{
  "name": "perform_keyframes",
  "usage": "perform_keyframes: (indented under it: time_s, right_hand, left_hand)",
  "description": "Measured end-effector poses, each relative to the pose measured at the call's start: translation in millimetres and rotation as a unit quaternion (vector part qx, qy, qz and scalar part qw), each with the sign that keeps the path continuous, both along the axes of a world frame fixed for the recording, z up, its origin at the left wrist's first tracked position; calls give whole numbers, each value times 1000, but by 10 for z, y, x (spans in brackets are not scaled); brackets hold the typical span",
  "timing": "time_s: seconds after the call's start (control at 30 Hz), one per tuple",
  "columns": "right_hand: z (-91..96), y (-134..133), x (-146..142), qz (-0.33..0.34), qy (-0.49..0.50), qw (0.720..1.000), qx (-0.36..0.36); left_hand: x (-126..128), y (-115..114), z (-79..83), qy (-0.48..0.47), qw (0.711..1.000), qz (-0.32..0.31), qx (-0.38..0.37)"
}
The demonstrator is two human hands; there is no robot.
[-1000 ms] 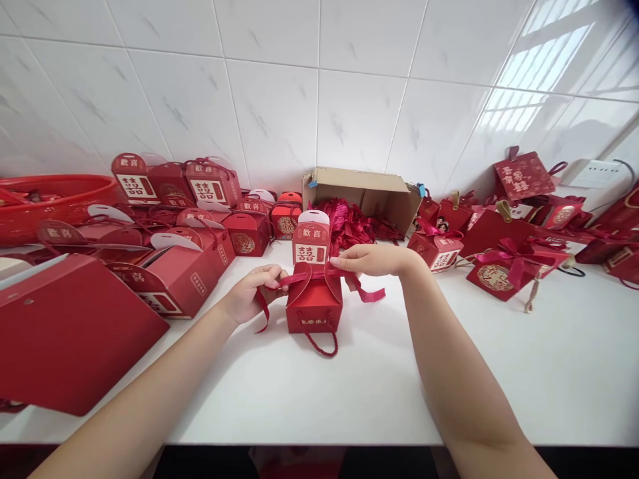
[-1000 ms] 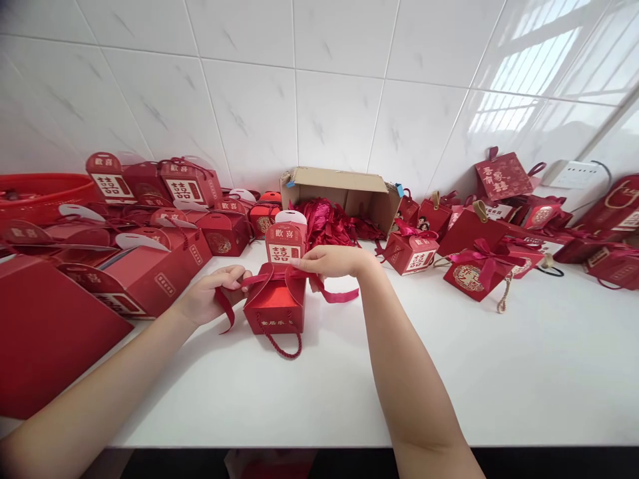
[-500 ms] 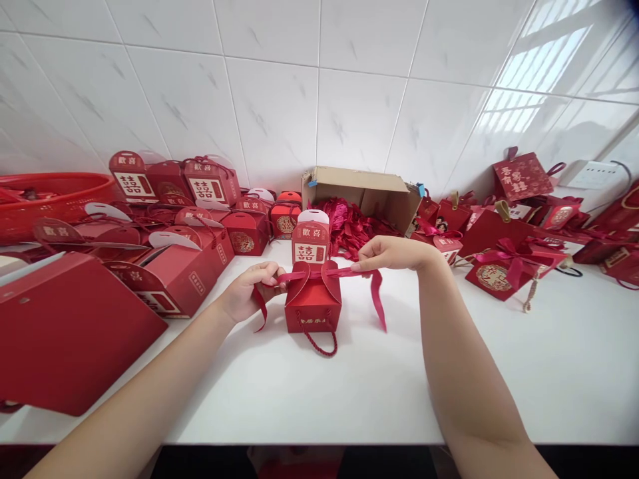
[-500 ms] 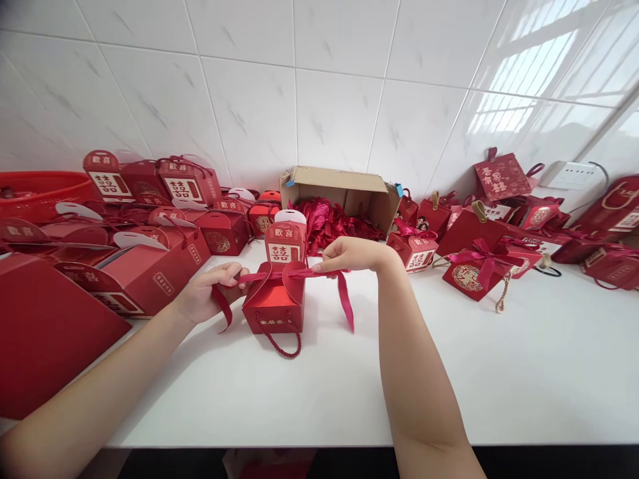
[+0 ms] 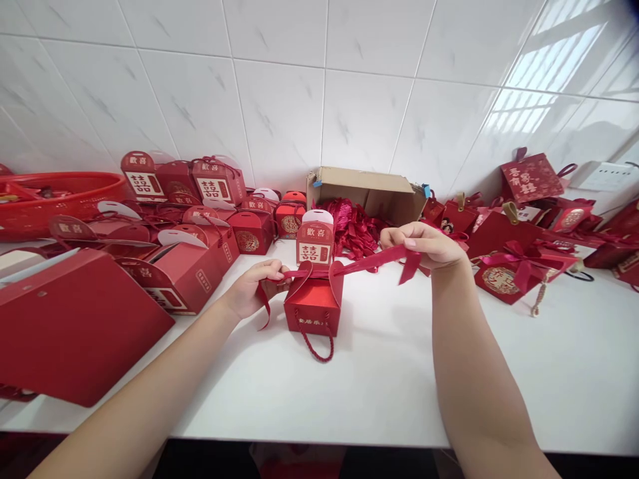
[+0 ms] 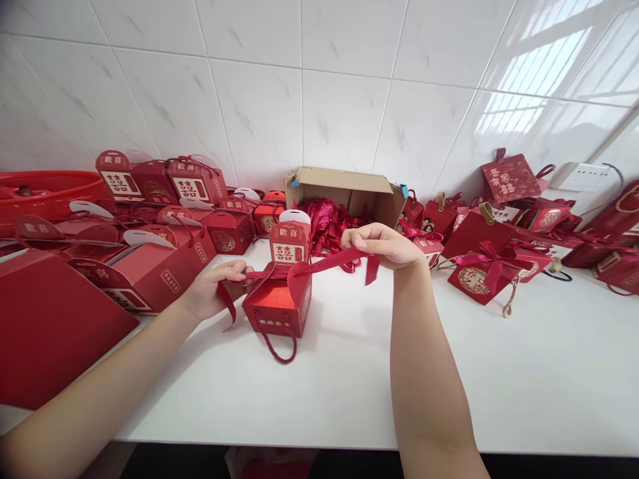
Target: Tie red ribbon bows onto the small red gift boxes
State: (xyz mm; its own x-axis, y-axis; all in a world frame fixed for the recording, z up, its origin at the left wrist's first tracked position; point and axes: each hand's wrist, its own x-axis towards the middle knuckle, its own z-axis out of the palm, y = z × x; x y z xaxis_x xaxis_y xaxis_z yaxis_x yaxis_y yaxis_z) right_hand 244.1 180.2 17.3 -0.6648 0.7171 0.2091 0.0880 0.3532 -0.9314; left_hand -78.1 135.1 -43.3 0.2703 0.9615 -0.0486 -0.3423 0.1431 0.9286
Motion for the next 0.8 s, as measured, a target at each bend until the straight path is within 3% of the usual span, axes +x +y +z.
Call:
perform_keyframes:
  time_s: [0.2,0.3,0.43,0.6,0.8]
  right_hand:
    - [-83,62,-15,-71,105,992,20]
    - [-108,114,-59,-95,156,983,36]
    - [-74,125,-113,-162,159,973,49]
    - [54,35,-227,-166,157,973,28]
    - [183,-91,-435,-105,220,970,9]
  left_hand:
    - [-66,24,-28,6,999,-31,13]
    - [-105,2,65,-7,999,-16,27]
    - [-153,-55,373,-49,996,46,61]
    - [-141,-63,844,-61,988,71,124]
    - [21,29,1246,115,977,31,176]
